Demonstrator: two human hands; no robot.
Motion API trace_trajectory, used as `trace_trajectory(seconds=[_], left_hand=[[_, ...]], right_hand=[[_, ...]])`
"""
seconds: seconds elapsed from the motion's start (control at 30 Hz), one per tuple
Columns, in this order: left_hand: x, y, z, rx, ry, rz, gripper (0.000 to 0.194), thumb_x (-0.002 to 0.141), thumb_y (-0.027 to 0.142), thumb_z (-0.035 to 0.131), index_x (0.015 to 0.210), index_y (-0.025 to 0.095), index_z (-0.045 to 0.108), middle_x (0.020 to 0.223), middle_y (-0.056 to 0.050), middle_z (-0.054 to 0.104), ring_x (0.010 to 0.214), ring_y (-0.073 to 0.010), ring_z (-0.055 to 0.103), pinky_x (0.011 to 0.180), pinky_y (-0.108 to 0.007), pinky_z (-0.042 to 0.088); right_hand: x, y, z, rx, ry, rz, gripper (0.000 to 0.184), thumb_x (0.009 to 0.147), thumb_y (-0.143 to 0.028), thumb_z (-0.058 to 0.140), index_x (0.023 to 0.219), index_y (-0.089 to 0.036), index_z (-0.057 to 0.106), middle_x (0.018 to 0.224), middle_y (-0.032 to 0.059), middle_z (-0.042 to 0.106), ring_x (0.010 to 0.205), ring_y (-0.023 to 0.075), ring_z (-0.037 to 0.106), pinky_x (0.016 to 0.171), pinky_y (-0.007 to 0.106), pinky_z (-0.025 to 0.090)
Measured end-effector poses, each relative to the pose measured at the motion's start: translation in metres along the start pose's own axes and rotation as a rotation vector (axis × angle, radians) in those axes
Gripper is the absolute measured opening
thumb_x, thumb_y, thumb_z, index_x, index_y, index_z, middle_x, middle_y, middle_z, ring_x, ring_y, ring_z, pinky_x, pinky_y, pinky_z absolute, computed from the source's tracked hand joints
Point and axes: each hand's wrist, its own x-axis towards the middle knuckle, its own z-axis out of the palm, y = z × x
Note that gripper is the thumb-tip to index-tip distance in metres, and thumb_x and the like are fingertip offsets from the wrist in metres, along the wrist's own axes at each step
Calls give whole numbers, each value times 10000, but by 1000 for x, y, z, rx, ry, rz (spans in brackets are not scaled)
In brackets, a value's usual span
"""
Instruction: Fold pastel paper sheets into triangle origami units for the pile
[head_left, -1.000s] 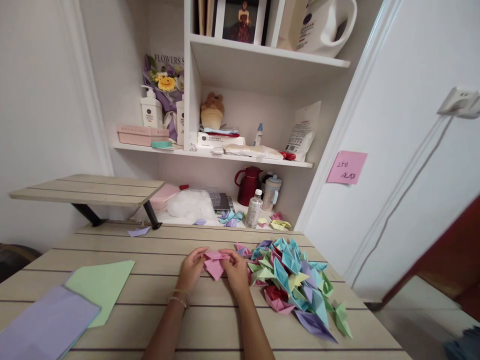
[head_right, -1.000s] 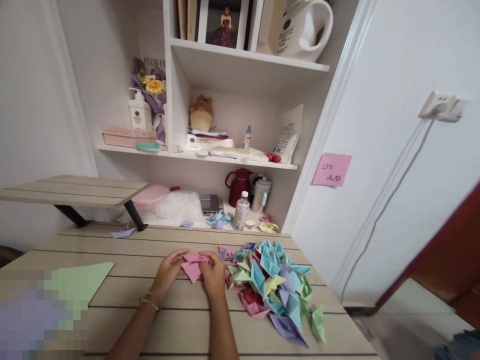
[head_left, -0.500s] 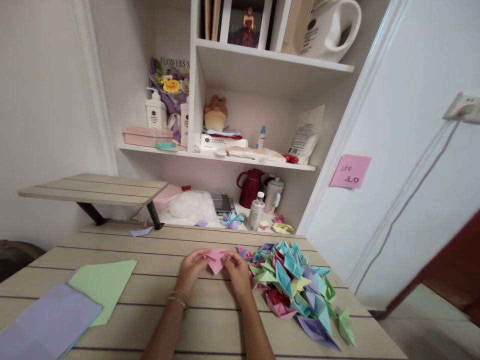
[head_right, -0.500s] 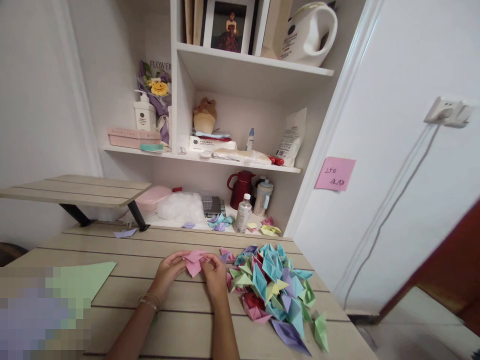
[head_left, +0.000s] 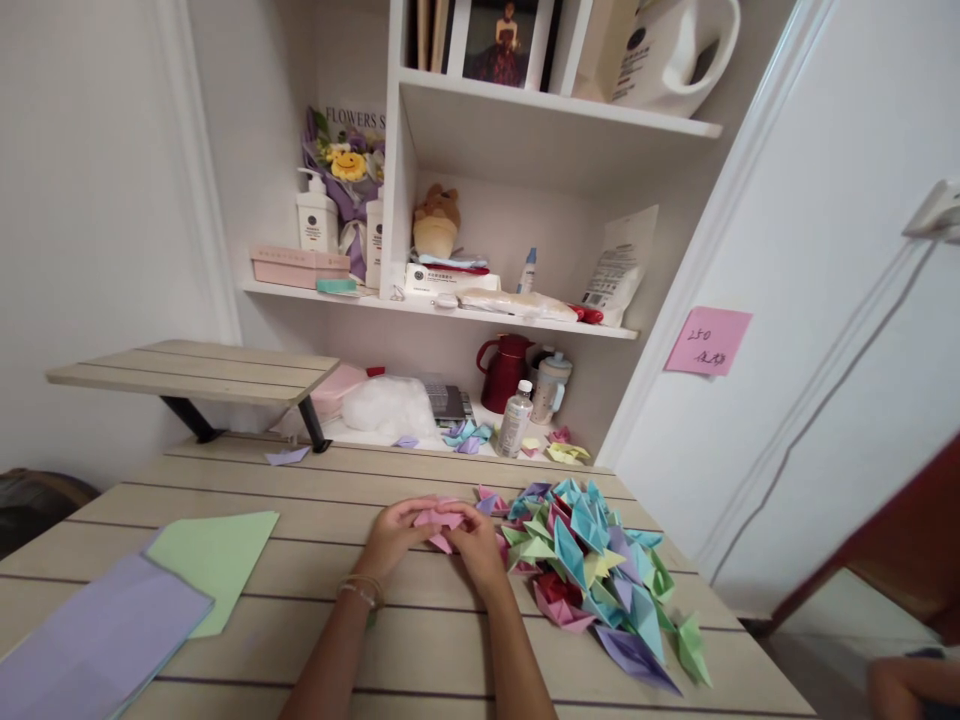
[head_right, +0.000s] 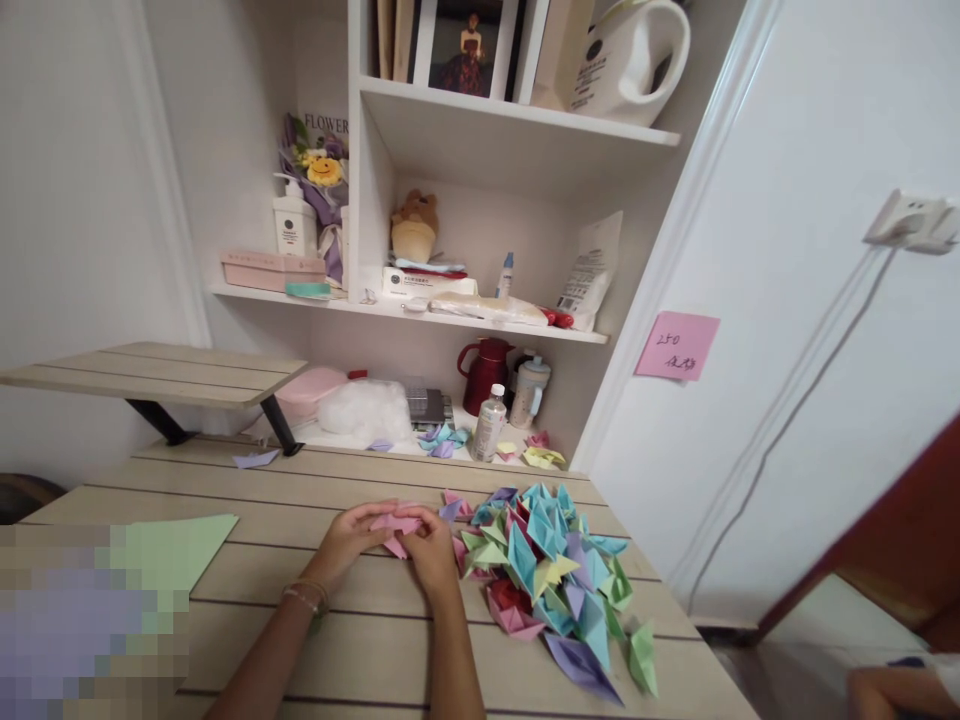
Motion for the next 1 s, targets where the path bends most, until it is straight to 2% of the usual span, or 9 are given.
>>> trace_trajectory(seconds=[0.07,0.17,0.3,0.5,0.63,0.73,0.8,0.93,1.0], left_hand=[[0,-2,0,25,-42,-3,408,418,189,790,810,132,694,1028,-138,657,950,-285,602,831,-381,469],[1,-4,-1,55,-35,-1,390,454,203,773,830,134,698,1072,-137,636,957,-278,600,848,-371,458],[2,0,-4,74,33,8,262,522,252,734,755,132,712,1090,-132,627,1011,-275,573,895,-344,421],[2,0,-6,33,69,5,244,576,293,706,758,130,708,1077,-123,636,1033,-255,558,882,-300,423],[5,-5,-7,-40,121,17,339,548,264,729,848,116,679,977,-132,676,948,-245,601,829,-318,453],[8,-7,-9,-29,190,54,314,520,252,743,794,116,672,867,-126,698,868,-231,626,793,-310,463],[7,-6,-9,-3,208,74,288,526,267,737,764,118,673,832,-120,700,840,-227,630,774,-303,464],[4,-1,-4,11,136,34,309,529,284,735,784,119,680,821,-110,700,811,-232,630,721,-289,465],[2,1,0,18,78,-8,310,511,276,747,772,123,679,789,-93,701,771,-221,632,679,-268,461]], right_hand=[[0,1,-1,-36,10,-21,205,577,-122,593,755,-168,684,758,18,646,639,136,539,565,217,402],[1,3,-2,-26,42,-23,198,571,-136,619,755,-166,685,794,29,656,710,156,561,640,240,426],[1,1,-1,59,59,52,286,581,-267,696,835,-139,669,724,36,648,597,141,543,552,242,429],[3,0,-2,65,126,55,319,641,-440,653,702,-128,662,648,30,624,587,141,528,534,234,409],[5,5,-1,126,178,55,327,643,-424,662,803,-139,635,579,-4,589,523,117,494,478,206,370],[4,7,2,150,179,44,317,671,-407,645,859,-154,610,494,-46,520,447,91,436,429,185,325],[4,7,3,138,165,26,298,684,-409,631,832,-150,610,511,-35,531,453,93,443,426,187,331],[4,6,3,65,154,0,289,665,-408,644,782,-144,635,651,30,625,568,136,532,504,221,409],[4,6,2,23,162,2,284,650,-405,655,753,-141,651,651,37,633,573,144,539,507,227,417]])
